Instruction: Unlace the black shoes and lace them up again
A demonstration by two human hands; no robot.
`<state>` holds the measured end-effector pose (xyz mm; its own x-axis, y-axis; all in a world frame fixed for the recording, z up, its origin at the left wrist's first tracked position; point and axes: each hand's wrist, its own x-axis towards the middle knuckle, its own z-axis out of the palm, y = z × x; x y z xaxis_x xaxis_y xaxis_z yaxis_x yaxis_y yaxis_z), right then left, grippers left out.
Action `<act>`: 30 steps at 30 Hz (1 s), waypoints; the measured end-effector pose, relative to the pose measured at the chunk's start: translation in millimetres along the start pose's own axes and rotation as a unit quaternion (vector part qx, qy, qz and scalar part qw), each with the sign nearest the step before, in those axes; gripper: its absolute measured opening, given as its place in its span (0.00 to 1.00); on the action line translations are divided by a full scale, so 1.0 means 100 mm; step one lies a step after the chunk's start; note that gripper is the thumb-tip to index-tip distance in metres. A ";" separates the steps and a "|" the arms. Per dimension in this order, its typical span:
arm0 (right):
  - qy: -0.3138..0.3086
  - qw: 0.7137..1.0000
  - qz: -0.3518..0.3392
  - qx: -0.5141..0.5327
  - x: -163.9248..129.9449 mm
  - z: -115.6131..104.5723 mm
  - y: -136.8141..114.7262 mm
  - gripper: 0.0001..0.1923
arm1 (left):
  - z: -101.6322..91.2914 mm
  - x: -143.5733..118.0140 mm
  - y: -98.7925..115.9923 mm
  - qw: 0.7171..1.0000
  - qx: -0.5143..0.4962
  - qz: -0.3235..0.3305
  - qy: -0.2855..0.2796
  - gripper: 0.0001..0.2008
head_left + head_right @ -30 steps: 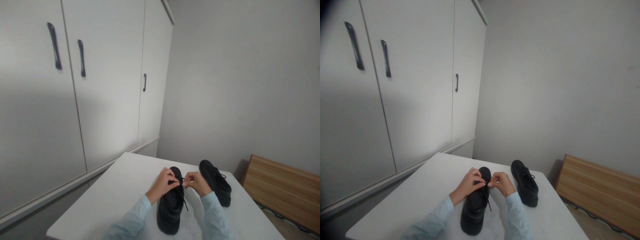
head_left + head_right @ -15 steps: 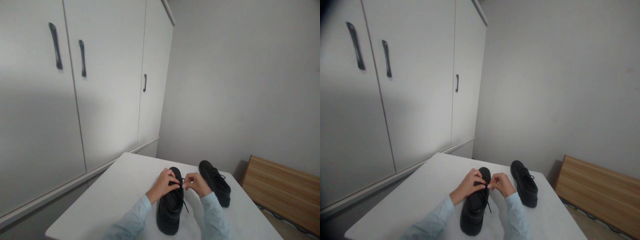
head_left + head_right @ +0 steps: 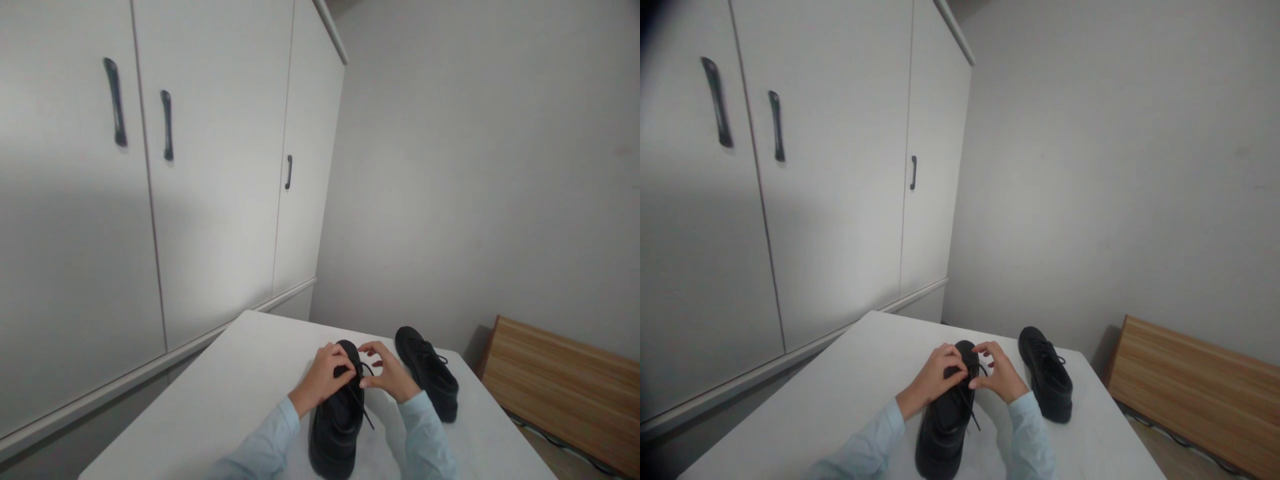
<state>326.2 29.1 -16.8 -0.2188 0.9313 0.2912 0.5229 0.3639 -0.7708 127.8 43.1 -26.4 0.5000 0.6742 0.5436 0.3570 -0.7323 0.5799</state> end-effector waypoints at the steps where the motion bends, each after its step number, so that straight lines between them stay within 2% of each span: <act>1: -0.012 1.000 0.007 0.013 -0.01 0.00 0.02 0.39 | -0.02 0.00 0.02 1.000 -0.014 0.001 0.005 0.07; 4: -0.068 0.994 0.032 0.079 -0.01 0.02 0.07 0.48 | -0.10 -0.01 0.06 0.996 -0.087 -0.005 0.022 0.09; 7: -0.107 0.985 0.044 0.128 0.00 0.05 0.09 0.51 | -0.19 -0.01 0.11 0.978 -0.206 -0.031 0.025 0.10; 12: -0.144 0.975 0.059 0.162 -0.01 0.04 0.04 0.49 | -0.32 -0.02 0.19 0.903 -0.426 -0.060 0.001 0.11; 15: -0.147 0.976 0.064 0.148 -0.02 0.03 0.01 0.47 | -0.38 -0.03 0.21 0.880 -0.469 -0.074 -0.022 0.11; 19: -0.143 0.979 0.059 0.134 -0.02 0.03 0.00 0.45 | -0.42 -0.04 0.21 0.886 -0.455 -0.086 -0.025 0.13; 25: -0.137 0.980 0.060 0.131 -0.03 0.04 0.01 0.41 | -0.42 -0.06 0.17 0.913 -0.401 -0.064 -0.050 0.16; 30: -0.131 0.980 0.065 0.132 -0.04 0.04 -0.01 0.37 | -0.54 -0.08 0.17 0.934 -0.344 -0.067 -0.067 0.17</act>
<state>323.4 25.3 -19.7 -0.3871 0.9206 0.0522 0.3366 0.1938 -0.9215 87.3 31.0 11.7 0.5976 0.7033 0.3850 -0.1462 -0.3765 0.9148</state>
